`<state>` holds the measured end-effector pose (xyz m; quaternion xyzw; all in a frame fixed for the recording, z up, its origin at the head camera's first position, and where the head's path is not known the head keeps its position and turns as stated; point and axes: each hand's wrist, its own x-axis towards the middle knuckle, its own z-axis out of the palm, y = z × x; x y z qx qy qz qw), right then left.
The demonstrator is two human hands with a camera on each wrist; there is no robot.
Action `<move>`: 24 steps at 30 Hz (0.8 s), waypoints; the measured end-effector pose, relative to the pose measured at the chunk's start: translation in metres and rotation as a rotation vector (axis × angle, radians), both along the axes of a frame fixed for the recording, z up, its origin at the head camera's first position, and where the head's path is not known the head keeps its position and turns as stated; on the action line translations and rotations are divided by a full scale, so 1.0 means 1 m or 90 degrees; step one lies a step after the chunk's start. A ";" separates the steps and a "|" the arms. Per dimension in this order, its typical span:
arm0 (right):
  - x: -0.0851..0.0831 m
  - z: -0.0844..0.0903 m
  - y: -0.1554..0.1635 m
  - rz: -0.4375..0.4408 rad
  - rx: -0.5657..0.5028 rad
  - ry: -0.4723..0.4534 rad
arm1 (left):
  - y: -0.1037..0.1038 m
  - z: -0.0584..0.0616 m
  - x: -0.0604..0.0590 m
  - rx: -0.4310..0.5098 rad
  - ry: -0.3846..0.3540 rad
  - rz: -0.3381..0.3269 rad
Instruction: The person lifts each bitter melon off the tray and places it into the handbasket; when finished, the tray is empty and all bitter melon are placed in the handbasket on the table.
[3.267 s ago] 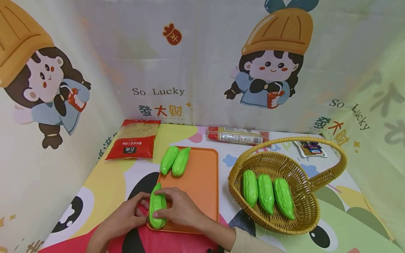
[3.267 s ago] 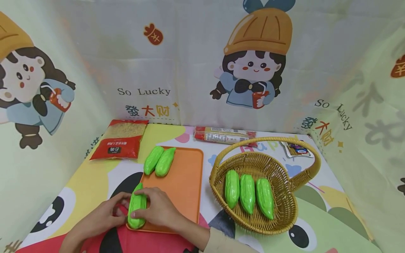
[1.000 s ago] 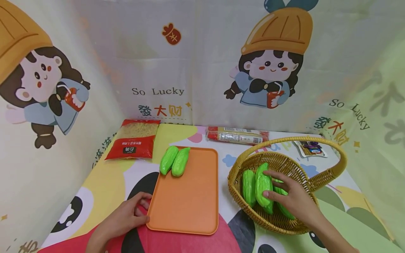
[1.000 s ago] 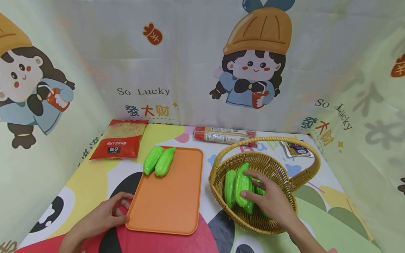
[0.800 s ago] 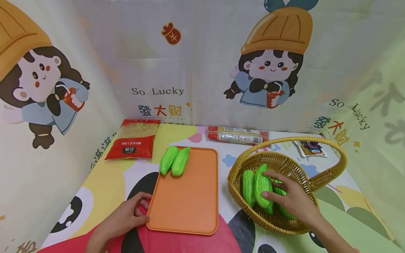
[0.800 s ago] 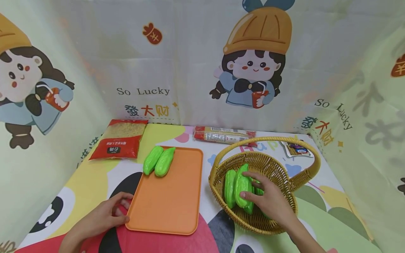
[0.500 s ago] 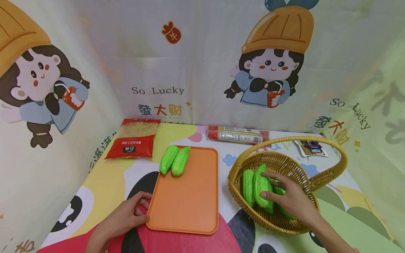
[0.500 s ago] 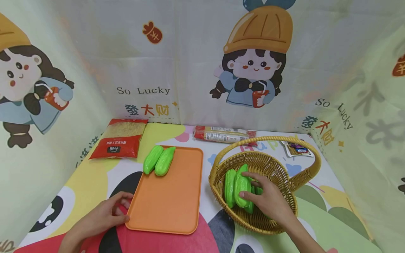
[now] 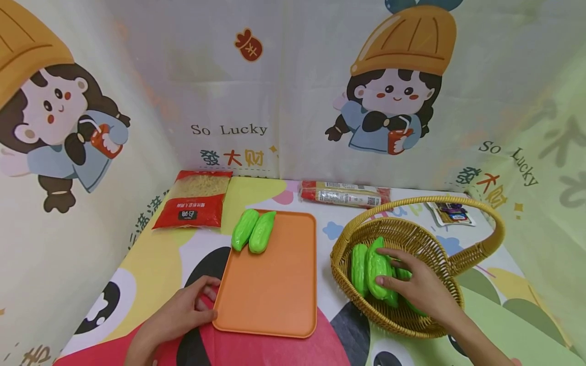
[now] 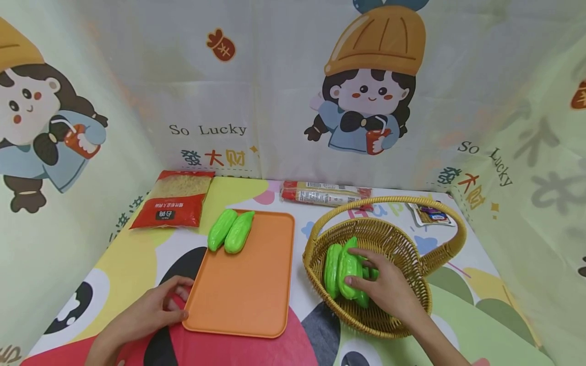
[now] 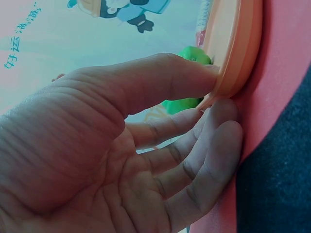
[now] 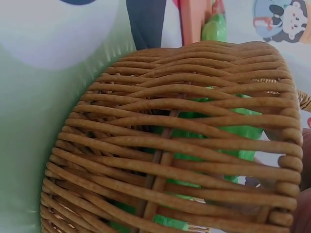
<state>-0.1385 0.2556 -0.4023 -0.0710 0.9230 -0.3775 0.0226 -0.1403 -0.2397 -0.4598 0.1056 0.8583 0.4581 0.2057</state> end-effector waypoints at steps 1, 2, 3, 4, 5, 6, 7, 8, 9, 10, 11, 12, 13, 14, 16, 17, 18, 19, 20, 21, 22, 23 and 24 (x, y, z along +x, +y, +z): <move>0.000 0.000 0.000 0.000 -0.002 -0.001 | 0.000 0.000 0.000 0.001 0.000 0.000; 0.000 0.000 0.000 0.000 -0.005 0.000 | 0.000 0.000 0.000 0.003 0.000 -0.001; 0.000 0.000 0.000 0.000 -0.006 0.001 | 0.000 0.001 0.000 0.004 0.000 -0.001; 0.000 0.000 0.000 0.000 -0.007 0.003 | 0.000 0.001 0.000 0.005 0.000 -0.001; 0.000 0.000 0.000 0.000 -0.008 0.006 | 0.000 0.001 -0.001 0.005 -0.001 -0.001; 0.001 0.000 0.000 0.000 -0.009 0.008 | 0.000 0.001 -0.001 0.005 -0.001 -0.002; 0.001 0.000 0.000 0.000 -0.009 0.009 | 0.000 0.002 -0.001 0.005 -0.001 -0.002; 0.001 0.001 0.001 0.000 -0.009 0.012 | 0.000 0.002 -0.001 0.005 -0.002 -0.002; 0.001 0.001 0.001 0.000 -0.010 0.015 | 0.000 0.002 -0.001 0.004 -0.002 -0.002; 0.001 0.001 0.001 0.001 -0.011 0.018 | 0.000 0.002 -0.001 0.004 -0.002 -0.002; 0.001 0.001 0.001 0.000 -0.013 0.020 | 0.000 0.002 -0.001 0.006 -0.003 -0.002; 0.000 0.002 0.001 0.000 -0.016 0.021 | 0.000 0.002 -0.001 0.007 -0.003 -0.002; 0.000 0.002 0.001 -0.001 -0.018 0.022 | 0.000 0.002 -0.001 0.007 -0.003 -0.002; 0.000 0.003 0.001 -0.002 -0.024 0.023 | 0.000 0.002 -0.001 0.007 -0.003 -0.002; 0.001 0.005 0.000 -0.004 -0.035 0.024 | 0.000 0.001 -0.001 0.009 -0.005 -0.001; 0.001 0.006 0.000 -0.006 -0.038 0.026 | 0.000 0.001 -0.001 0.009 -0.006 0.000; 0.002 0.008 -0.001 -0.006 -0.041 0.029 | 0.000 0.001 -0.001 0.009 -0.007 0.001; 0.004 0.011 -0.003 -0.007 -0.040 0.034 | 0.000 0.001 -0.001 0.009 -0.007 0.001; 0.006 0.014 -0.005 -0.007 -0.041 0.041 | 0.000 0.001 -0.001 0.008 -0.007 0.001; 0.008 0.017 -0.007 -0.005 -0.040 0.051 | 0.000 0.001 -0.001 0.008 -0.007 0.001; 0.011 0.021 -0.011 -0.004 -0.041 0.060 | 0.000 0.001 -0.001 0.008 -0.007 0.001; 0.014 0.025 -0.015 -0.002 -0.043 0.072 | 0.000 0.001 -0.001 0.007 -0.006 0.000; 0.018 0.029 -0.020 0.003 -0.051 0.085 | 0.000 0.001 0.000 0.007 -0.005 0.000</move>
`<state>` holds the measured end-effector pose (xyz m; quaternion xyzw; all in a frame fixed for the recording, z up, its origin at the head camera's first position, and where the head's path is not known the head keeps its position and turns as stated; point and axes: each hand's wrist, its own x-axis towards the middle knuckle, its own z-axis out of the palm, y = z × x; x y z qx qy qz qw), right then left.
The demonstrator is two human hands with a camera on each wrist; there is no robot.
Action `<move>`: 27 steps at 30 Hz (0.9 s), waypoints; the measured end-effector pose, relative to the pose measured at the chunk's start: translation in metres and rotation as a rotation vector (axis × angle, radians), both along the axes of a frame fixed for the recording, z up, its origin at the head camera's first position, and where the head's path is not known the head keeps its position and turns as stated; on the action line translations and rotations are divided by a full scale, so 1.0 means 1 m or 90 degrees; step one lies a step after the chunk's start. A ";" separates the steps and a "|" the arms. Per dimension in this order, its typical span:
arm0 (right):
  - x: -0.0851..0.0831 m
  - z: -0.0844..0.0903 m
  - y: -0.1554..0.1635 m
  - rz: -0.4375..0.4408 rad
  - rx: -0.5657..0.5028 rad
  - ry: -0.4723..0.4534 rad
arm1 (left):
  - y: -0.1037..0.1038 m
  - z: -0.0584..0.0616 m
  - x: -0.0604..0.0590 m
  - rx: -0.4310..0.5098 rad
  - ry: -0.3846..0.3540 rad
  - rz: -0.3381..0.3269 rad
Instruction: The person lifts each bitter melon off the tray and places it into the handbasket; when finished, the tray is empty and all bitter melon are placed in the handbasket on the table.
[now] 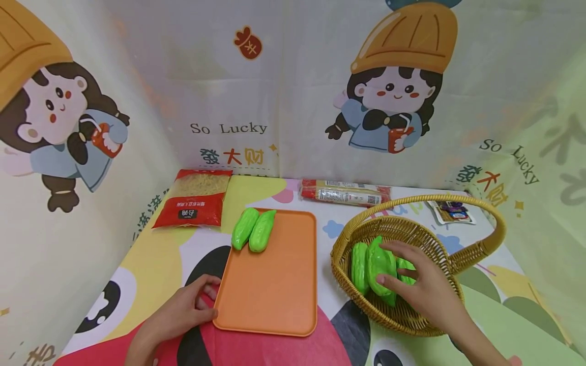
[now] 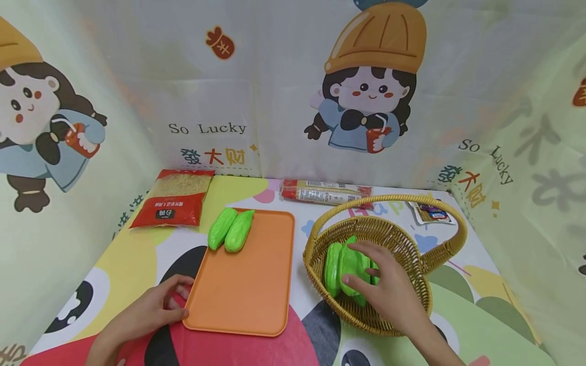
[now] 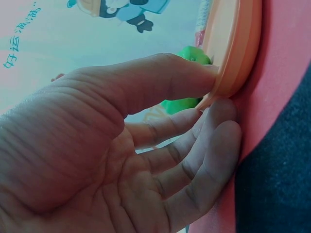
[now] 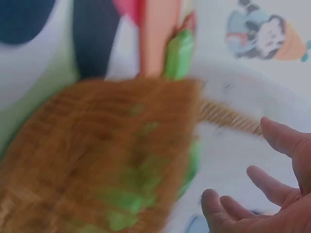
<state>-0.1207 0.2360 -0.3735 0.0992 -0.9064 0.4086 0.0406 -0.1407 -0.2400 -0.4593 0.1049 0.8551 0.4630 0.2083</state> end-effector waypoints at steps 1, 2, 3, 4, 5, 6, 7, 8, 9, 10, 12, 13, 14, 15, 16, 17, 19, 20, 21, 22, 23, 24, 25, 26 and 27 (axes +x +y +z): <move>0.004 0.004 -0.006 0.004 -0.007 0.007 | 0.000 0.000 0.000 -0.001 0.002 -0.001; 0.007 0.008 -0.012 0.010 -0.020 0.013 | 0.000 0.000 0.000 -0.001 0.001 -0.001; 0.010 0.012 -0.018 0.018 -0.034 0.017 | 0.000 0.000 0.000 -0.001 0.002 0.000; 0.013 0.015 -0.025 0.025 -0.051 0.016 | 0.000 0.001 0.000 -0.001 0.002 0.001; 0.015 0.018 -0.032 0.033 -0.066 0.013 | 0.000 0.001 0.000 -0.002 0.002 0.001; 0.016 0.020 -0.040 0.041 -0.083 0.006 | 0.001 0.001 -0.001 -0.003 0.003 0.001; 0.017 0.022 -0.047 0.048 -0.100 -0.005 | 0.001 0.001 -0.001 -0.003 0.002 0.001; 0.017 0.023 -0.055 0.057 -0.117 -0.010 | 0.001 0.002 -0.001 -0.004 0.002 0.001; 0.017 0.023 -0.063 0.065 -0.134 -0.017 | 0.001 0.002 -0.001 -0.005 0.003 0.001; 0.016 0.023 -0.071 0.074 -0.149 -0.025 | 0.001 0.002 -0.001 -0.005 0.003 0.001; 0.010 0.021 -0.087 0.095 -0.178 -0.033 | 0.002 0.003 -0.001 -0.006 0.003 0.000; 0.007 0.019 -0.095 0.106 -0.194 -0.036 | 0.002 0.003 -0.001 -0.005 0.002 0.000; 0.003 0.017 -0.104 0.116 -0.211 -0.039 | 0.002 0.003 -0.001 -0.006 0.001 0.001; -0.002 0.015 -0.111 0.125 -0.227 -0.044 | 0.002 0.003 -0.001 -0.006 0.001 0.001; -0.007 0.013 -0.119 0.132 -0.238 -0.047 | 0.002 0.003 0.000 -0.006 0.000 0.000; -0.012 0.010 -0.127 0.136 -0.251 -0.053 | 0.002 0.003 0.000 -0.006 0.001 -0.001; -0.024 0.005 -0.141 0.136 -0.267 -0.061 | 0.002 0.002 0.000 -0.005 0.000 -0.001; -0.030 0.002 -0.148 0.134 -0.269 -0.061 | 0.002 0.002 0.000 -0.006 0.001 -0.003; -0.037 -0.002 -0.154 0.129 -0.268 -0.060 | 0.001 0.002 0.000 -0.005 0.001 -0.004; -0.044 -0.006 -0.160 0.124 -0.268 -0.061 | 0.001 0.001 0.000 -0.006 0.002 -0.004; -0.051 -0.009 -0.166 0.117 -0.266 -0.060 | 0.001 0.001 0.000 -0.006 0.002 -0.004; -0.058 -0.014 -0.171 0.109 -0.264 -0.058 | 0.001 0.001 0.000 -0.006 0.002 -0.004; -0.064 -0.018 -0.176 0.099 -0.261 -0.060 | 0.001 0.000 0.000 -0.005 0.003 -0.004; -0.071 -0.022 -0.181 0.089 -0.260 -0.062 | 0.001 0.000 0.000 -0.005 0.004 -0.005; -0.076 -0.025 -0.185 0.077 -0.261 -0.066 | 0.001 0.000 0.000 -0.005 0.005 -0.005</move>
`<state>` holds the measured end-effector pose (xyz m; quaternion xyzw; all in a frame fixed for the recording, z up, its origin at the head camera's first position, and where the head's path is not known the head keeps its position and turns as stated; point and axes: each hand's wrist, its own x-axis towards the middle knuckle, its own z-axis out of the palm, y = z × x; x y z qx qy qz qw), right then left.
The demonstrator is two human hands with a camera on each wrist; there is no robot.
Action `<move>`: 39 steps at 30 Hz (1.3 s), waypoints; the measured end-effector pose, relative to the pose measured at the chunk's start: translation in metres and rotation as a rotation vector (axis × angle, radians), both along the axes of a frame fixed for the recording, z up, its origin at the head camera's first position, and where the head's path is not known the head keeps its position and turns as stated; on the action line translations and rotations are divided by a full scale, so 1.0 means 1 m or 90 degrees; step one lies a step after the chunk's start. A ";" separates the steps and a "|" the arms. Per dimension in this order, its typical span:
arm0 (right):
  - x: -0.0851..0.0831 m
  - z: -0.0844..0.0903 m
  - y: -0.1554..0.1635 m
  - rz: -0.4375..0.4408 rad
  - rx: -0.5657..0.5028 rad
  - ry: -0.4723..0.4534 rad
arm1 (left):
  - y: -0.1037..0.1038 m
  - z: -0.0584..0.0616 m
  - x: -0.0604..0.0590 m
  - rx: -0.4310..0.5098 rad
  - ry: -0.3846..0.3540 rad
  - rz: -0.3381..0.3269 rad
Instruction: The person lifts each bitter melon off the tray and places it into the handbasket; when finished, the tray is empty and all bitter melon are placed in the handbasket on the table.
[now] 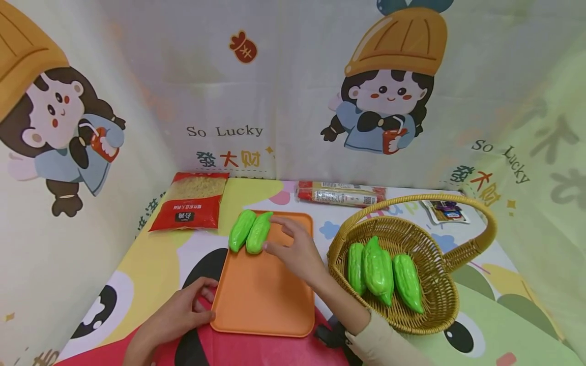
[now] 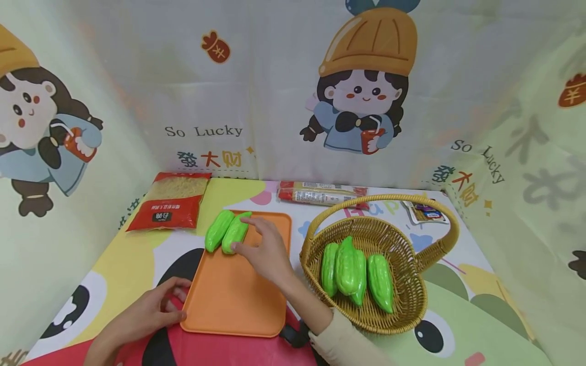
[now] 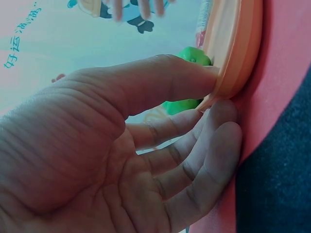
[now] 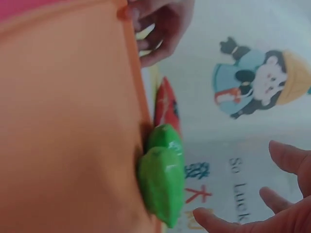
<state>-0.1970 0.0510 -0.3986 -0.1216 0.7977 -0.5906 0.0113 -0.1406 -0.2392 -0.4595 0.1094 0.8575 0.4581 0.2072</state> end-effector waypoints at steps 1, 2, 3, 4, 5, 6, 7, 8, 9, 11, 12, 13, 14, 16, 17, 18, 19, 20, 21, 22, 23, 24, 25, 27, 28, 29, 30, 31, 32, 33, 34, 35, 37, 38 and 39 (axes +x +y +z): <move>-0.005 -0.003 -0.004 -0.011 0.004 -0.009 | 0.000 0.000 0.000 0.000 0.001 0.000; -0.010 -0.006 -0.007 -0.021 0.006 -0.017 | 0.000 -0.001 0.000 0.000 0.001 -0.001; -0.015 -0.009 -0.011 -0.031 0.010 -0.026 | -0.001 -0.001 0.000 0.000 0.001 -0.001; -0.020 -0.012 -0.014 -0.039 0.012 -0.033 | -0.001 -0.001 0.000 -0.001 0.001 -0.001; -0.024 -0.014 -0.016 -0.044 0.015 -0.036 | -0.001 -0.001 0.000 -0.001 0.001 -0.001; -0.029 -0.016 -0.019 -0.049 0.020 -0.040 | -0.001 -0.002 0.000 -0.002 0.001 0.000; -0.033 -0.018 -0.021 -0.052 0.024 -0.043 | -0.001 -0.002 0.000 -0.003 0.000 0.000; -0.037 -0.020 -0.023 -0.053 0.024 -0.045 | -0.001 -0.002 0.000 -0.003 -0.001 0.001; -0.040 -0.023 -0.025 -0.053 0.025 -0.044 | -0.001 -0.002 0.000 -0.002 -0.001 0.000; -0.048 -0.027 -0.029 -0.054 0.028 -0.040 | -0.001 -0.002 0.000 0.000 -0.001 0.000; -0.051 -0.030 -0.031 -0.056 0.032 -0.040 | -0.001 -0.003 0.000 0.000 -0.001 -0.001; -0.054 -0.032 -0.033 -0.057 0.035 -0.038 | -0.001 -0.003 -0.001 0.001 0.000 -0.001; -0.056 -0.034 -0.034 -0.061 0.043 -0.036 | -0.001 -0.003 -0.001 0.003 0.001 -0.003; -0.061 -0.038 -0.037 -0.067 0.062 -0.033 | -0.001 -0.003 0.000 0.004 0.003 -0.005; -0.063 -0.040 -0.038 -0.069 0.068 -0.033 | -0.001 -0.003 0.000 0.004 0.003 -0.005; -0.064 -0.041 -0.039 -0.070 0.077 -0.035 | -0.001 -0.003 0.000 0.005 0.003 -0.006; -0.065 -0.043 -0.039 -0.071 0.082 -0.036 | -0.001 -0.003 0.000 0.006 0.004 -0.007; -0.066 -0.044 -0.040 -0.072 0.086 -0.037 | -0.001 -0.002 0.000 0.006 0.004 -0.007; -0.067 -0.046 -0.040 -0.070 0.088 -0.036 | -0.001 -0.002 0.000 0.006 0.003 -0.007; -0.068 -0.047 -0.040 -0.069 0.090 -0.039 | -0.001 -0.002 0.000 0.006 0.003 -0.007; -0.069 -0.048 -0.041 -0.070 0.092 -0.039 | -0.001 -0.002 0.000 0.005 0.002 -0.007; -0.069 -0.049 -0.041 -0.071 0.093 -0.038 | -0.001 -0.001 0.000 0.005 0.002 -0.006; -0.070 -0.050 -0.041 -0.072 0.092 -0.037 | -0.001 -0.001 0.000 0.004 0.003 -0.006; -0.070 -0.051 -0.041 -0.074 0.097 -0.033 | -0.001 -0.001 -0.001 0.004 0.003 -0.006; -0.070 -0.051 -0.041 -0.076 0.099 -0.035 | -0.001 0.000 -0.001 0.003 0.003 -0.006; -0.070 -0.051 -0.042 -0.076 0.100 -0.033 | -0.001 0.000 0.000 0.004 0.003 -0.006; -0.070 -0.051 -0.042 -0.076 0.101 -0.032 | -0.001 0.000 0.000 0.004 0.003 -0.007; -0.070 -0.052 -0.042 -0.076 0.103 -0.031 | -0.001 0.001 0.000 0.005 0.003 -0.007; -0.070 -0.052 -0.042 -0.077 0.106 -0.030 | -0.001 0.001 0.000 0.005 0.003 -0.007; -0.070 -0.052 -0.042 -0.077 0.106 -0.029 | -0.001 0.001 0.000 0.005 0.003 -0.007; -0.070 -0.052 -0.043 -0.077 0.107 -0.030 | -0.001 0.001 0.000 0.005 0.002 -0.007; -0.070 -0.052 -0.043 -0.076 0.106 -0.029 | -0.001 0.001 0.000 0.006 0.002 -0.008; -0.070 -0.053 -0.043 -0.075 0.104 -0.029 | -0.001 0.001 0.000 0.005 0.003 -0.008; -0.070 -0.053 -0.043 -0.074 0.101 -0.030 | -0.001 0.000 0.000 0.004 0.002 -0.008; -0.069 -0.053 -0.043 -0.074 0.099 -0.031 | -0.001 0.000 0.000 0.004 0.001 -0.007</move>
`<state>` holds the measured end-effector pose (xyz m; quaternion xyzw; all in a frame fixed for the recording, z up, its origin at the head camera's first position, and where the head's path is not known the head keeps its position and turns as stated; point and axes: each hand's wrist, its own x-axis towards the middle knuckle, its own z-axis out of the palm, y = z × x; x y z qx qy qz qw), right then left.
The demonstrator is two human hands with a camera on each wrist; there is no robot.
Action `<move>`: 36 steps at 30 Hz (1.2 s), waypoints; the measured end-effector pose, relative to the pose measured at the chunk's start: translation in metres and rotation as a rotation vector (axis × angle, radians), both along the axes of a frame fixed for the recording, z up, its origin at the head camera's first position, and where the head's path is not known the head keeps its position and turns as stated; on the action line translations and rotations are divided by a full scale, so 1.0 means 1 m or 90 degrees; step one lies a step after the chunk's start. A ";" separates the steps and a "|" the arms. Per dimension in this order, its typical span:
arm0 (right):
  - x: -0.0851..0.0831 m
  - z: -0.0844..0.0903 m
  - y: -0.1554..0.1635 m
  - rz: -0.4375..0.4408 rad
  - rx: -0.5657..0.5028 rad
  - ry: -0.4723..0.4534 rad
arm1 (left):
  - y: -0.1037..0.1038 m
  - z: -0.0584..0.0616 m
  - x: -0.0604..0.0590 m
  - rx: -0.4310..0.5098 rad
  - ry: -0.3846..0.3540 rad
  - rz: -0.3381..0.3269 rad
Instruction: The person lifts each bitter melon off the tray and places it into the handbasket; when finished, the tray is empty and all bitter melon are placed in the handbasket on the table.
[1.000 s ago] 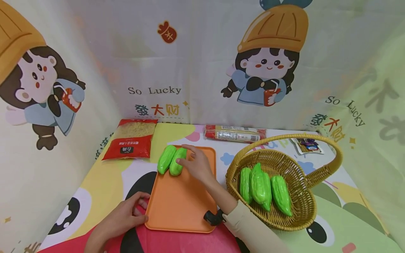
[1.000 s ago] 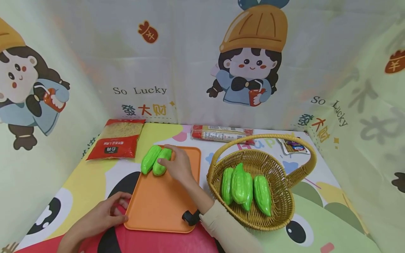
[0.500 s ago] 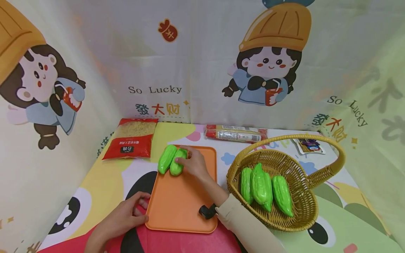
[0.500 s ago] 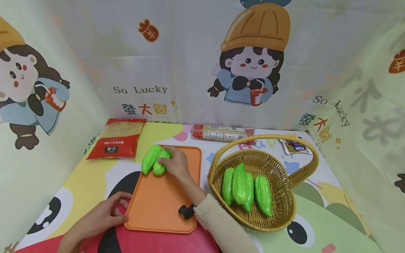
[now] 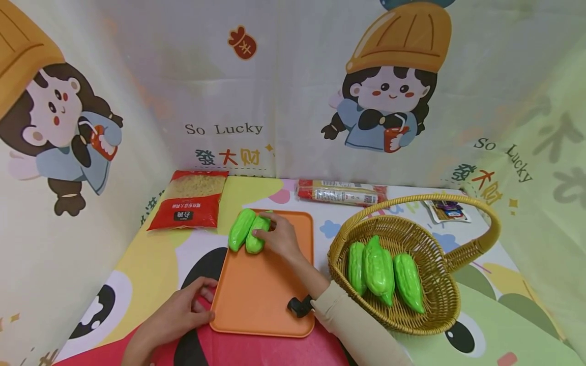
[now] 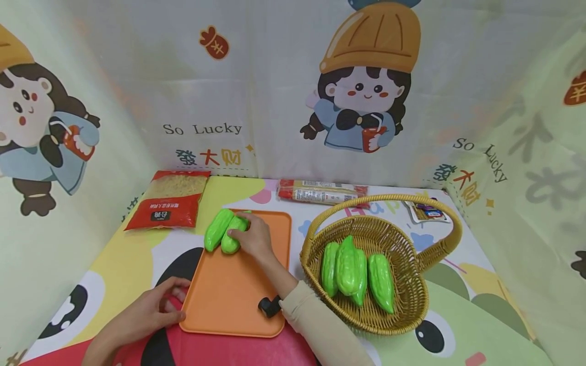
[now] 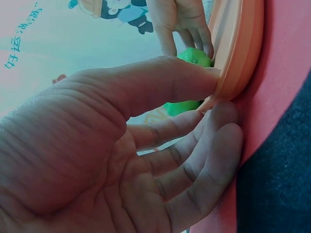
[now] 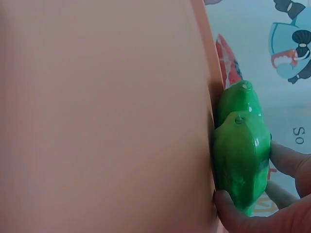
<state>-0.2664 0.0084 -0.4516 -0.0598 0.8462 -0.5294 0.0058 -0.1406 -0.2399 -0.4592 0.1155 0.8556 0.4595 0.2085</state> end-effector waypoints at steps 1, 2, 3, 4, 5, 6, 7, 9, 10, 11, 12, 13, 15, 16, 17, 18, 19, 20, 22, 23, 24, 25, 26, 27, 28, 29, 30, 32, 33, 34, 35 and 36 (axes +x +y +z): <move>0.000 0.000 0.000 0.001 -0.005 -0.001 | 0.000 0.000 0.000 0.000 0.000 0.000; 0.000 -0.001 0.000 0.002 -0.009 -0.002 | 0.000 0.000 0.000 0.000 -0.001 0.001; 0.000 -0.001 0.000 0.003 -0.014 -0.003 | 0.000 0.000 0.000 -0.001 -0.002 0.002; 0.001 -0.001 0.000 0.003 -0.020 -0.005 | 0.000 0.000 0.000 -0.001 -0.003 0.003; 0.001 -0.001 0.001 0.004 -0.024 -0.006 | 0.000 -0.001 0.000 -0.001 -0.004 0.003; 0.001 -0.001 0.001 0.005 -0.030 -0.007 | 0.000 -0.001 0.000 -0.001 -0.005 0.004; 0.001 -0.001 0.001 0.006 -0.035 -0.010 | 0.000 -0.001 0.000 -0.002 -0.006 0.005; 0.003 0.000 0.001 0.008 -0.047 -0.017 | 0.000 -0.001 0.000 -0.003 -0.008 0.005; 0.004 0.002 0.001 0.008 -0.051 -0.019 | 0.000 -0.001 0.000 -0.004 -0.008 0.005; 0.006 0.003 0.001 0.010 -0.055 -0.022 | -0.001 -0.001 0.000 -0.005 -0.009 0.005; 0.008 0.005 0.001 0.011 -0.062 -0.026 | -0.001 -0.001 0.000 -0.006 -0.010 0.005; 0.010 0.007 0.001 0.013 -0.070 -0.029 | -0.001 -0.001 0.000 -0.005 -0.011 0.005; 0.015 0.012 0.002 0.016 -0.087 -0.035 | -0.001 -0.001 -0.001 -0.004 -0.011 0.004; 0.018 0.016 0.003 0.019 -0.094 -0.036 | -0.001 -0.001 -0.001 -0.003 -0.010 0.004; 0.021 0.019 0.004 0.023 -0.103 -0.037 | -0.001 -0.001 -0.001 -0.002 -0.010 0.003; 0.025 0.024 0.005 0.027 -0.112 -0.038 | -0.001 -0.001 0.000 -0.002 -0.009 0.003; 0.028 0.028 0.006 0.032 -0.116 -0.037 | -0.001 -0.001 0.000 -0.002 -0.008 0.002; 0.032 0.033 0.007 0.036 -0.119 -0.036 | -0.001 -0.001 0.000 -0.002 -0.008 0.002; 0.040 0.042 0.010 0.048 -0.124 -0.029 | -0.001 -0.001 0.000 -0.004 -0.006 0.004; 0.044 0.046 0.012 0.055 -0.128 -0.026 | -0.001 -0.001 0.000 -0.006 -0.005 0.005; 0.048 0.051 0.014 0.062 -0.134 -0.023 | -0.001 -0.001 0.000 -0.008 -0.004 0.006; 0.053 0.056 0.017 0.069 -0.140 -0.020 | -0.001 -0.002 0.000 -0.010 -0.003 0.008; 0.057 0.060 0.019 0.076 -0.147 -0.017 | -0.001 -0.002 0.000 -0.011 -0.003 0.008; 0.062 0.065 0.022 0.083 -0.152 -0.015 | -0.001 -0.002 0.000 -0.012 -0.001 0.007; 0.067 0.070 0.026 0.091 -0.157 -0.017 | -0.001 -0.003 -0.001 -0.013 0.000 0.007; 0.071 0.074 0.030 0.101 -0.163 -0.017 | -0.001 -0.003 -0.001 -0.012 0.000 0.006; 0.076 0.079 0.034 0.109 -0.165 -0.018 | -0.001 -0.003 -0.001 -0.011 0.001 0.004; 0.086 0.087 0.043 0.124 -0.158 -0.023 | -0.001 -0.003 -0.001 -0.010 0.004 0.000; 0.091 0.090 0.049 0.132 -0.155 -0.027 | -0.001 -0.003 -0.001 -0.010 0.005 -0.001; 0.096 0.093 0.054 0.136 -0.151 -0.032 | -0.001 -0.003 -0.001 -0.010 0.006 -0.002; 0.101 0.096 0.060 0.142 -0.146 -0.035 | -0.001 -0.003 -0.001 -0.010 0.007 -0.003; 0.107 0.099 0.065 0.146 -0.139 -0.037 | -0.001 -0.003 -0.001 -0.011 0.008 -0.004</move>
